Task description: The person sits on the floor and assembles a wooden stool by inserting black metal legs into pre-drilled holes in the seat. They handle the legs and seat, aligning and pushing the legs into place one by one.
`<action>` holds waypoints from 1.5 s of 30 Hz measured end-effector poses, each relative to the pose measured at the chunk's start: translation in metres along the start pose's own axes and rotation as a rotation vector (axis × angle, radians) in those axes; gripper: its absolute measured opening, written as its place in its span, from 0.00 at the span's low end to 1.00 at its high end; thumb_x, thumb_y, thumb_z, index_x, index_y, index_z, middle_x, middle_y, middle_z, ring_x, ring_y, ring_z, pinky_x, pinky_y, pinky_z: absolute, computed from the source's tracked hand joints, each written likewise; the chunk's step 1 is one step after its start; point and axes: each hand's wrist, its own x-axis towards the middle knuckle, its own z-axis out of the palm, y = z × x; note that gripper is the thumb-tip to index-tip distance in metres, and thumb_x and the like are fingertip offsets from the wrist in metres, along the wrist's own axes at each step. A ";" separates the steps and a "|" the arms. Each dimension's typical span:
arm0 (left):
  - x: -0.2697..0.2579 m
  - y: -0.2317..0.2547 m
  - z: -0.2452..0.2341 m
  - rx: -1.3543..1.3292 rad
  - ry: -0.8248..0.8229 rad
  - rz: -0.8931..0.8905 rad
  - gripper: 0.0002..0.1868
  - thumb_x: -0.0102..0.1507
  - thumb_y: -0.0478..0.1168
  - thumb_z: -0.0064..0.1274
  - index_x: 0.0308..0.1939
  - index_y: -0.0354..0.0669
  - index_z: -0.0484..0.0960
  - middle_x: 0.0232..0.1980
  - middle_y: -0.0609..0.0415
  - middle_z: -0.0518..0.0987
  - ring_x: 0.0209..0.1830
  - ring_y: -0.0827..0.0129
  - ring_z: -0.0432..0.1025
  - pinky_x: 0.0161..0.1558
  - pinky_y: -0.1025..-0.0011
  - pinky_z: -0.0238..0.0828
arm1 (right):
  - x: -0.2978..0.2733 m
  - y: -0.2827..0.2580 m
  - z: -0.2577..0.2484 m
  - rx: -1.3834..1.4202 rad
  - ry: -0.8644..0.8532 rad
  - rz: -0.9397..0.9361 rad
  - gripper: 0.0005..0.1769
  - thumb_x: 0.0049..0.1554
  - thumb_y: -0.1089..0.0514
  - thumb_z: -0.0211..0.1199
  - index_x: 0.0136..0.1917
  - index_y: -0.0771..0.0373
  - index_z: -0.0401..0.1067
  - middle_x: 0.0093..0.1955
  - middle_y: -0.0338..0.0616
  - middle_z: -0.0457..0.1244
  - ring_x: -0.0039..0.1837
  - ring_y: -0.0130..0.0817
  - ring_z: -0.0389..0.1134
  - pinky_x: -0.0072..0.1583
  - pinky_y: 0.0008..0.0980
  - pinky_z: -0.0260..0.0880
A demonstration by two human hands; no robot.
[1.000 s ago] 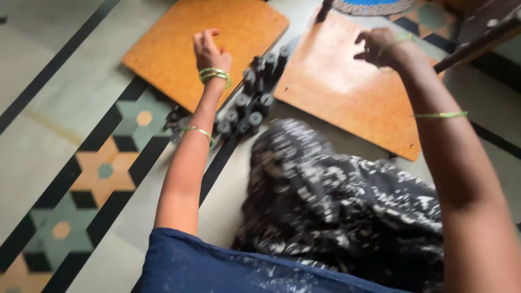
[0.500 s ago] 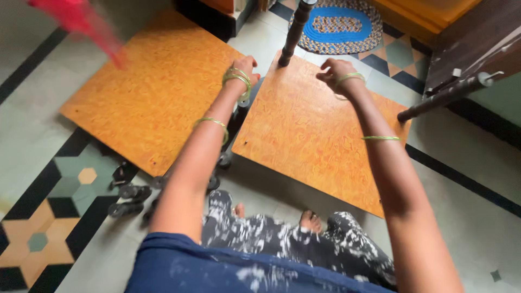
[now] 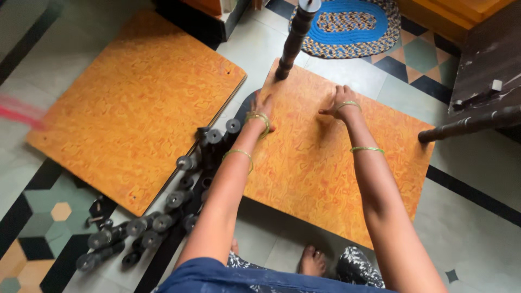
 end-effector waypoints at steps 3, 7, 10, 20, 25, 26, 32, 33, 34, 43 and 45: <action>-0.012 0.006 -0.003 0.284 -0.060 0.039 0.67 0.51 0.51 0.73 0.82 0.67 0.38 0.86 0.46 0.35 0.80 0.39 0.45 0.73 0.45 0.55 | 0.000 0.009 -0.016 -0.157 -0.049 0.101 0.78 0.26 0.24 0.83 0.78 0.54 0.49 0.79 0.49 0.46 0.80 0.49 0.46 0.69 0.62 0.52; -0.025 0.004 -0.006 0.581 -0.059 0.167 0.72 0.46 0.45 0.79 0.82 0.62 0.40 0.84 0.39 0.34 0.78 0.39 0.50 0.72 0.44 0.54 | -0.008 0.002 -0.039 -0.027 -0.230 0.218 0.78 0.27 0.24 0.81 0.81 0.49 0.49 0.80 0.46 0.51 0.81 0.48 0.50 0.74 0.65 0.50; -0.037 0.002 0.003 0.572 -0.012 0.149 0.74 0.45 0.38 0.78 0.84 0.64 0.40 0.85 0.41 0.36 0.77 0.40 0.55 0.68 0.49 0.64 | -0.023 -0.001 -0.043 -0.070 -0.261 0.217 0.75 0.29 0.23 0.79 0.81 0.49 0.50 0.80 0.47 0.51 0.82 0.48 0.49 0.75 0.69 0.46; -0.045 -0.026 0.016 0.823 -0.364 0.002 0.81 0.47 0.60 0.79 0.81 0.50 0.26 0.79 0.22 0.22 0.76 0.34 0.54 0.70 0.53 0.60 | -0.050 0.001 -0.010 -0.112 -0.327 0.201 0.72 0.31 0.24 0.80 0.79 0.52 0.53 0.78 0.50 0.53 0.80 0.50 0.52 0.73 0.61 0.55; -0.036 -0.029 -0.015 0.962 -0.431 0.241 0.49 0.52 0.71 0.63 0.70 0.47 0.78 0.71 0.41 0.77 0.68 0.49 0.73 0.66 0.55 0.71 | -0.055 0.003 -0.010 -0.054 -0.260 0.072 0.65 0.40 0.26 0.76 0.79 0.55 0.54 0.76 0.60 0.54 0.73 0.58 0.60 0.69 0.51 0.64; -0.035 -0.020 -0.025 0.905 -0.373 0.292 0.45 0.54 0.69 0.63 0.67 0.46 0.79 0.67 0.41 0.78 0.66 0.48 0.74 0.63 0.54 0.73 | -0.051 -0.002 -0.020 0.013 -0.251 0.059 0.63 0.42 0.27 0.76 0.79 0.55 0.52 0.76 0.61 0.53 0.72 0.60 0.59 0.68 0.52 0.64; -0.038 0.077 -0.081 0.317 0.256 0.479 0.36 0.52 0.59 0.70 0.57 0.46 0.79 0.52 0.41 0.82 0.55 0.46 0.76 0.57 0.56 0.74 | -0.036 -0.089 -0.116 0.396 0.109 -0.275 0.46 0.52 0.31 0.72 0.68 0.67 0.67 0.65 0.62 0.66 0.64 0.55 0.71 0.65 0.46 0.71; -0.042 0.086 -0.082 0.130 0.374 0.566 0.37 0.47 0.54 0.73 0.56 0.45 0.78 0.51 0.43 0.83 0.53 0.48 0.77 0.56 0.57 0.74 | -0.039 -0.107 -0.131 0.466 0.233 -0.372 0.45 0.53 0.34 0.75 0.66 0.69 0.66 0.64 0.62 0.66 0.64 0.55 0.70 0.62 0.45 0.72; -0.046 0.093 -0.081 -0.060 0.486 0.647 0.39 0.43 0.50 0.77 0.55 0.45 0.78 0.51 0.45 0.83 0.52 0.50 0.78 0.54 0.58 0.74 | -0.045 -0.124 -0.143 0.535 0.354 -0.466 0.44 0.53 0.36 0.77 0.64 0.71 0.64 0.62 0.62 0.66 0.63 0.55 0.69 0.59 0.45 0.73; -0.049 0.096 -0.051 -0.183 0.582 0.757 0.42 0.39 0.42 0.79 0.55 0.45 0.75 0.52 0.47 0.83 0.51 0.51 0.78 0.53 0.60 0.75 | -0.079 -0.185 -0.199 0.388 0.637 -0.427 0.36 0.53 0.40 0.81 0.59 0.65 0.69 0.55 0.58 0.61 0.53 0.58 0.68 0.52 0.50 0.71; -0.042 0.093 -0.049 -0.171 0.573 0.759 0.42 0.39 0.42 0.79 0.54 0.44 0.76 0.50 0.47 0.83 0.49 0.51 0.78 0.52 0.60 0.76 | -0.075 -0.186 -0.200 0.382 0.693 -0.446 0.35 0.51 0.40 0.82 0.56 0.65 0.69 0.53 0.56 0.62 0.53 0.57 0.68 0.52 0.49 0.71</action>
